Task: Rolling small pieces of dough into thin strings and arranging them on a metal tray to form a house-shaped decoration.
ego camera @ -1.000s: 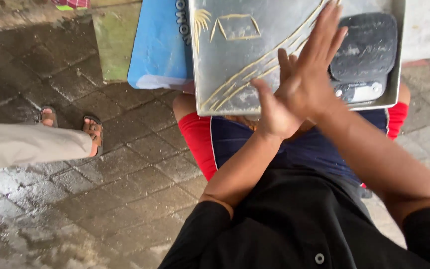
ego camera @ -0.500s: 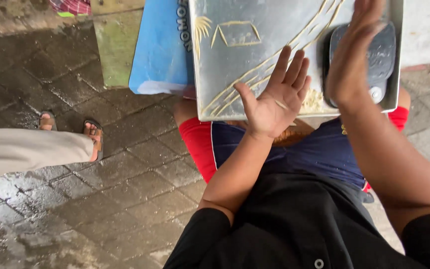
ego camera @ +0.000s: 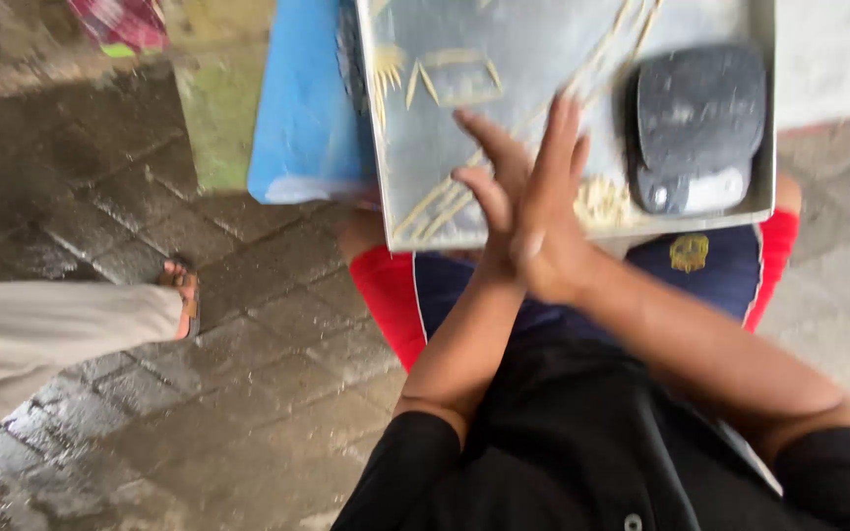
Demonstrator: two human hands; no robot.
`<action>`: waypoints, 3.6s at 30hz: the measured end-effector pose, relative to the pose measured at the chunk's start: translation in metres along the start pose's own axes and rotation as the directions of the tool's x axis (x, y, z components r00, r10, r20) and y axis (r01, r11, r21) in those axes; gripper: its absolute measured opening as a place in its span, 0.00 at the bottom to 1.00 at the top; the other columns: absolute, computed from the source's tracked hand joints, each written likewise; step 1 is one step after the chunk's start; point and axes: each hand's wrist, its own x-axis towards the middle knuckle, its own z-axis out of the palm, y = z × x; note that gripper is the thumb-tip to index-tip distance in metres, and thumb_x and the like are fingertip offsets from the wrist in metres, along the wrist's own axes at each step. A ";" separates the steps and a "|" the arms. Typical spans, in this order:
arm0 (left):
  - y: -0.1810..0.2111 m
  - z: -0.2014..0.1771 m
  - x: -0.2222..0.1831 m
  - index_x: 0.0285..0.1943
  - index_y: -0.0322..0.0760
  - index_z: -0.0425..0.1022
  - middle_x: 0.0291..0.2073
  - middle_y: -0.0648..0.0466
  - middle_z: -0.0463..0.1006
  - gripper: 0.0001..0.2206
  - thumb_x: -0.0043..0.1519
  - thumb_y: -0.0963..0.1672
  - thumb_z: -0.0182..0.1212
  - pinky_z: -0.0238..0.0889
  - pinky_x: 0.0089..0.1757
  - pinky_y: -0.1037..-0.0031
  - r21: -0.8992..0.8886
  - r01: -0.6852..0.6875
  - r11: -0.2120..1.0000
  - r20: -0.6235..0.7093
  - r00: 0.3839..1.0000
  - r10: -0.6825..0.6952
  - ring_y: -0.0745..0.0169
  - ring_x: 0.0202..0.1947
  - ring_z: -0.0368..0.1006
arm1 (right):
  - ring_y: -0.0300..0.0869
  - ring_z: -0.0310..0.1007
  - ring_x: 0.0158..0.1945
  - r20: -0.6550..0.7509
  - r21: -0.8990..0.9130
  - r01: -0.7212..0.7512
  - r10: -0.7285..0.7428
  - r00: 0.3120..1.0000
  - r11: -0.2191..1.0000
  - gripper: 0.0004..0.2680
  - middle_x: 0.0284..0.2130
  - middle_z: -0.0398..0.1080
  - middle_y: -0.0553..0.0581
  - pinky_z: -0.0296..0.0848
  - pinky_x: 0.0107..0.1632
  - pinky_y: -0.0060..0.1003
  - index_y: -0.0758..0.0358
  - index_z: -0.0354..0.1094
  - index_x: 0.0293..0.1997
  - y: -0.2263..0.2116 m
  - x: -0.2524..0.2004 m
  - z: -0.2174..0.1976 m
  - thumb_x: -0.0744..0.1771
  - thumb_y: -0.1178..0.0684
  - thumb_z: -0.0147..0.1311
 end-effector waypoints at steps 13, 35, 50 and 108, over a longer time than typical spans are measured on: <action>-0.044 0.029 0.045 0.85 0.50 0.36 0.80 0.51 0.41 0.62 0.37 0.69 0.45 0.36 0.72 0.63 0.623 0.733 -0.272 0.344 0.055 0.937 0.57 0.79 0.37 | 0.47 0.22 0.89 0.012 0.592 -0.105 0.122 0.993 0.799 0.33 0.83 0.27 0.54 0.24 0.91 0.49 0.52 0.27 0.83 0.030 0.009 -0.040 0.71 0.22 0.14; -0.037 0.095 0.042 0.85 0.52 0.37 0.82 0.53 0.39 0.57 0.49 0.77 0.26 0.18 0.74 0.57 0.216 0.833 -0.509 0.192 0.475 0.859 0.55 0.82 0.29 | 0.42 0.76 0.46 0.079 -0.007 -0.142 0.142 0.987 0.990 0.14 0.43 0.72 0.45 0.72 0.49 0.37 0.48 0.79 0.50 0.002 -0.041 0.028 0.61 0.47 0.73; -0.098 0.196 0.108 0.53 0.51 0.78 0.45 0.62 0.77 0.09 0.64 0.44 0.61 0.69 0.49 0.74 -0.901 0.400 0.168 0.433 0.808 0.399 0.65 0.48 0.75 | 0.42 0.68 0.42 0.004 -0.403 0.342 -0.372 0.928 0.849 0.04 0.30 0.71 0.45 0.61 0.55 0.44 0.46 0.80 0.35 0.053 0.043 0.117 0.62 0.53 0.68; -0.031 0.223 0.140 0.32 0.44 0.71 0.71 0.48 0.62 0.11 0.61 0.41 0.73 0.54 0.59 0.45 -0.777 -0.624 0.078 -0.118 0.267 0.957 0.42 0.72 0.50 | 0.48 0.71 0.47 0.181 -0.113 0.005 0.015 0.983 0.994 0.07 0.44 0.76 0.56 0.62 0.54 0.46 0.56 0.78 0.50 0.079 -0.013 0.030 0.68 0.52 0.64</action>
